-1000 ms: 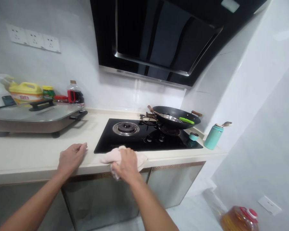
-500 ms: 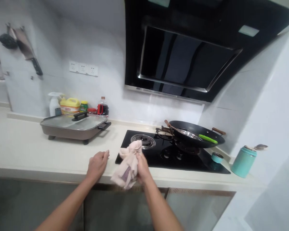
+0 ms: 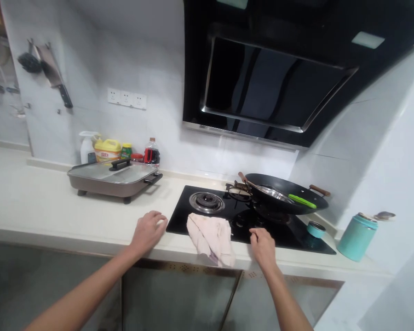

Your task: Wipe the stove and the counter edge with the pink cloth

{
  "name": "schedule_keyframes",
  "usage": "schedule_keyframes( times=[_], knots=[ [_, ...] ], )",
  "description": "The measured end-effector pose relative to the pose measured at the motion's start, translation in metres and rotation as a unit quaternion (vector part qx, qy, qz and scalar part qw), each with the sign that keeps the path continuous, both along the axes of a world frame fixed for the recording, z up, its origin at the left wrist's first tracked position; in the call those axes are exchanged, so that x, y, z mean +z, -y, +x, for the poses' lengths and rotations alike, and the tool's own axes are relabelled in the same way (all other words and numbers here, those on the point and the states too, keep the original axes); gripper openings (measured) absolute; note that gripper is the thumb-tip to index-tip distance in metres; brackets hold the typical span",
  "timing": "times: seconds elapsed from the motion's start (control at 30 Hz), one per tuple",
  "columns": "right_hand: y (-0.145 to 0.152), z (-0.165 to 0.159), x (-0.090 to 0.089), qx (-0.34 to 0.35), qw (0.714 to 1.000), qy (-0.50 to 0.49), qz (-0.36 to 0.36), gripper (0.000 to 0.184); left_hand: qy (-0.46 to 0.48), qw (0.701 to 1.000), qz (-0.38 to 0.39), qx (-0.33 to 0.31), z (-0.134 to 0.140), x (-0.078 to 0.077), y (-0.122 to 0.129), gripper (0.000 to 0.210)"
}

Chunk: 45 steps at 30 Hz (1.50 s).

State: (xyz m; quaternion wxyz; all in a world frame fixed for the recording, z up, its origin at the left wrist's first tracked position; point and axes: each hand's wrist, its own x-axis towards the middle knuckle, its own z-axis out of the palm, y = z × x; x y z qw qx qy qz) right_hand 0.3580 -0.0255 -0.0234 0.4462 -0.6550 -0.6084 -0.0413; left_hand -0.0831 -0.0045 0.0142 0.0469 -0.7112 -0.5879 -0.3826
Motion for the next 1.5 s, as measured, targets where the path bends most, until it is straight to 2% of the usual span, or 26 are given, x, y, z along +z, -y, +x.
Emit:
schedule_keyframes(
  times=[0.07, 0.13, 0.23, 0.3, 0.37, 0.47, 0.57, 0.67, 0.83, 0.93, 1.07, 1.17, 1.3, 1.5],
  knots=[
    [-0.006, 0.015, -0.006, -0.067, 0.993, 0.089, -0.022, 0.04, -0.014, 0.999, 0.01, -0.041, 0.026, 0.011, 0.001, 0.034],
    [-0.013, 0.025, -0.012, -0.1, 0.984, 0.13, -0.065, 0.045, -0.027, 0.995, -0.017, -0.097, 0.063, 0.025, 0.001, 0.039],
    [-0.019, 0.029, -0.019, -0.091, 0.977, 0.158, -0.107, 0.05, -0.068, 0.975, -0.128, -0.168, 0.126, 0.041, -0.002, 0.062],
    [-0.019, 0.03, -0.022, -0.084, 0.978, 0.158, -0.106, 0.05, -0.102, 0.955, -0.206, -0.187, 0.164, 0.041, -0.003, 0.079],
    [-0.019, 0.032, -0.024, -0.086, 0.98, 0.147, -0.1, 0.049, -0.142, 0.941, -0.244, -0.188, 0.195, 0.032, -0.001, 0.09],
    [-0.018, 0.038, -0.027, -0.084, 0.982, 0.144, -0.093, 0.049, -0.177, 0.938, -0.21, -0.212, 0.228, 0.007, 0.014, 0.095],
    [-0.02, 0.043, -0.032, -0.087, 0.981, 0.147, -0.09, 0.05, -0.201, 0.931, -0.131, -0.274, 0.243, -0.017, 0.033, 0.09],
    [-0.022, 0.047, -0.036, -0.081, 0.981, 0.151, -0.091, 0.053, -0.22, 0.929, -0.051, -0.294, 0.242, -0.031, 0.046, 0.079],
    [-0.026, 0.052, -0.041, -0.078, 0.981, 0.154, -0.091, 0.054, -0.275, 0.917, -0.004, -0.288, 0.21, -0.037, 0.048, 0.063],
    [-0.026, 0.053, -0.04, -0.082, 0.98, 0.149, -0.104, 0.054, -0.281, 0.924, -0.011, -0.258, 0.184, -0.034, 0.046, 0.067],
    [-0.023, 0.05, -0.037, -0.077, 0.981, 0.141, -0.111, 0.056, -0.265, 0.931, -0.026, -0.25, 0.14, -0.027, 0.046, 0.073],
    [-0.022, 0.049, -0.035, -0.077, 0.98, 0.142, -0.113, 0.056, -0.247, 0.942, -0.029, -0.226, 0.093, -0.026, 0.046, 0.073],
    [-0.022, 0.047, -0.036, -0.078, 0.98, 0.148, -0.111, 0.056, -0.207, 0.964, -0.025, -0.164, 0.01, -0.025, 0.043, 0.076],
    [-0.023, 0.045, -0.038, -0.079, 0.979, 0.16, -0.103, 0.057, -0.175, 0.982, -0.074, 0.004, -0.108, -0.013, 0.041, 0.057]
  ],
)
